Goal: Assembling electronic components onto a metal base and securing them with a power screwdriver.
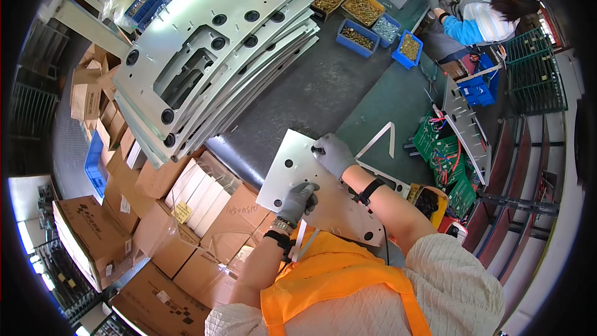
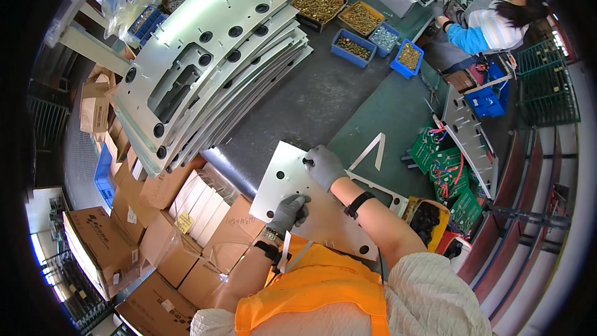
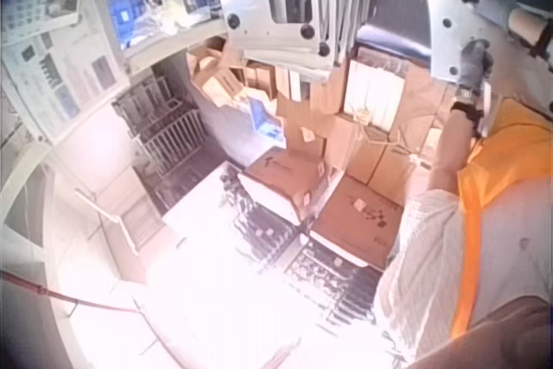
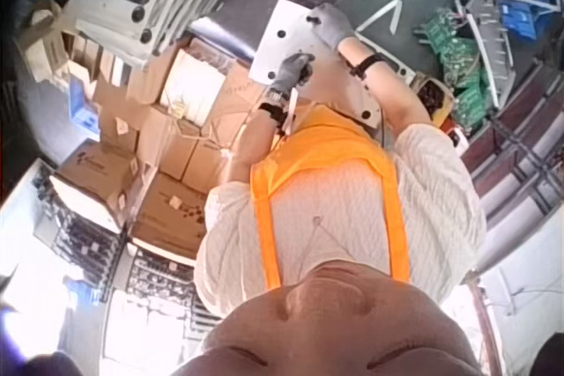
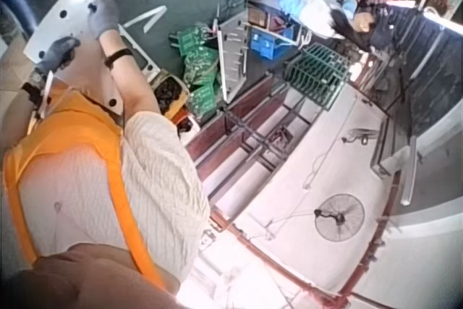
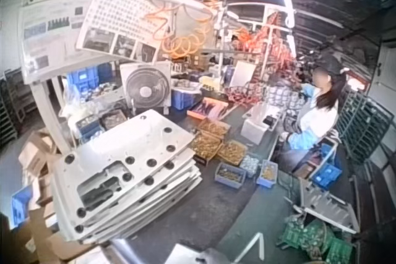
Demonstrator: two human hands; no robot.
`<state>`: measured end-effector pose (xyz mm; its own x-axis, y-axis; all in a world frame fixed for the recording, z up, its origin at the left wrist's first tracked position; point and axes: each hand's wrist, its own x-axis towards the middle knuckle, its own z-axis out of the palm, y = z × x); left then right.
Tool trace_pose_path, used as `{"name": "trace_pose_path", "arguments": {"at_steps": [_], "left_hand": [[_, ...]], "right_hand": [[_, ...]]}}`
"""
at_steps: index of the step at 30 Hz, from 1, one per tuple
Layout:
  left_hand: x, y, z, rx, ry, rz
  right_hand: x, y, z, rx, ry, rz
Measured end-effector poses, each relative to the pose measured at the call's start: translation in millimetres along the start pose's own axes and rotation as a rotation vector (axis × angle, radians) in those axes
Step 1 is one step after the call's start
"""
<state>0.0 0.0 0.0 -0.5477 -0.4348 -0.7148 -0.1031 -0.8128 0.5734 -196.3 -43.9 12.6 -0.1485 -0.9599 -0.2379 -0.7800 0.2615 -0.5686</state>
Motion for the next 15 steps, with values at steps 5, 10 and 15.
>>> {"name": "trace_pose_path", "arguments": {"at_steps": [5, 10, 15], "left_hand": [[5.4, -0.9, 6.3, -0.012, -0.047, 0.056], [3.2, 9.4, 4.4, 0.047, 0.002, 0.008], [-1.3, 5.8, 3.8, 0.050, 0.039, -0.049]], "right_hand": [[2.6, 18.2, 17.1, -0.257, -0.062, -0.178], [31.7, 31.3, -0.3, -0.316, -0.049, -0.585], [37.3, 25.6, -10.9, -0.141, -0.358, -0.396]]}}
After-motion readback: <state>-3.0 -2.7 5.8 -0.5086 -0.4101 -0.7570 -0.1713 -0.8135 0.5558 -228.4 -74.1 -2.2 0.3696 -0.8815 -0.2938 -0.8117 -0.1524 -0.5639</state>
